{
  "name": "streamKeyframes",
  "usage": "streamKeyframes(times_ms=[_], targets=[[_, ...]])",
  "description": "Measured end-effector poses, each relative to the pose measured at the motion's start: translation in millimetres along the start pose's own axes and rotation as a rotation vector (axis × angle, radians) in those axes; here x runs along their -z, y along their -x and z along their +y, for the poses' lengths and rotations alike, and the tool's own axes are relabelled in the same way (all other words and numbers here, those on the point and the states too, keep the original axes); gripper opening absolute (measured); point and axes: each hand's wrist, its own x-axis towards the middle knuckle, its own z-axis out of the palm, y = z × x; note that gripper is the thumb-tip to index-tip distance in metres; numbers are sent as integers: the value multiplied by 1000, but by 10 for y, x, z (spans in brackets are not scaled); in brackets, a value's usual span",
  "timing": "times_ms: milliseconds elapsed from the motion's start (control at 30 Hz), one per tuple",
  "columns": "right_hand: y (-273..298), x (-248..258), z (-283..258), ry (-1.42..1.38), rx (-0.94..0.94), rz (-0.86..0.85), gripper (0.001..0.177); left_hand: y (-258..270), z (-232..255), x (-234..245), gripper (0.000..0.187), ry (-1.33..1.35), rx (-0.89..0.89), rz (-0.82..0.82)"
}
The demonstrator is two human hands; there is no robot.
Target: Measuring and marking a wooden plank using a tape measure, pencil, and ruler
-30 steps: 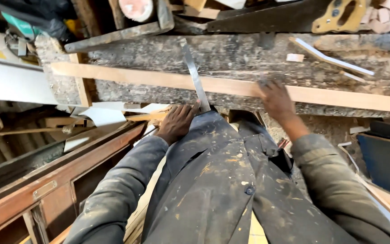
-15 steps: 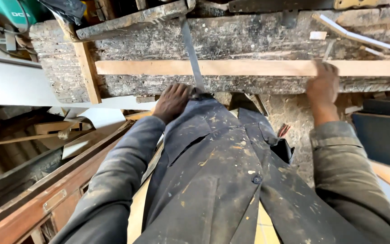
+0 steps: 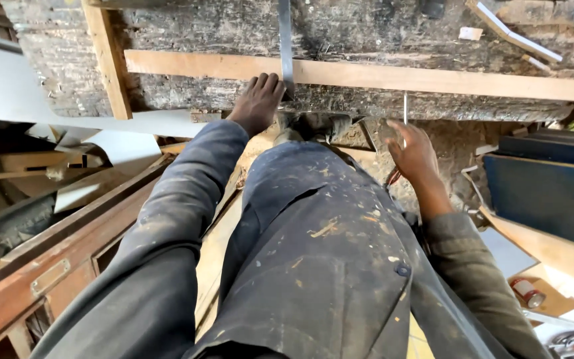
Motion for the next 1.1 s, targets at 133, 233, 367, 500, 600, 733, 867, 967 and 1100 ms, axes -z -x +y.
streamKeyframes(times_ms=[133,233,367,500,600,733,867,967,1100], targets=[[430,20,162,-13,-202,-54,45,77,215,264,31,180,31,-30],[787,5,304,-88,-398,-17,44,283,490,161,26,276,11,-100],[1115,-115,408,-192,-560,39,45,445,687,-28,13,141,-52,92],[1329,-103,38,-276,-583,79,42,320,598,197,29,57,29,-8],[1173,-155,-37,-348,-539,85,40,23,306,185,33,-42,87,103],[1080,-107,-167,-244,-641,-90,46,-100,34,60,50,100,23,-144],[1148,-192,31,-262,-590,-48,35,-290,-32,617,89,256,136,-441],[1226,-253,170,-391,-591,-19,42,-290,-261,407,120,219,136,-476],[1290,-163,92,-324,-633,-87,46,-175,-203,331,123,204,109,-346]])
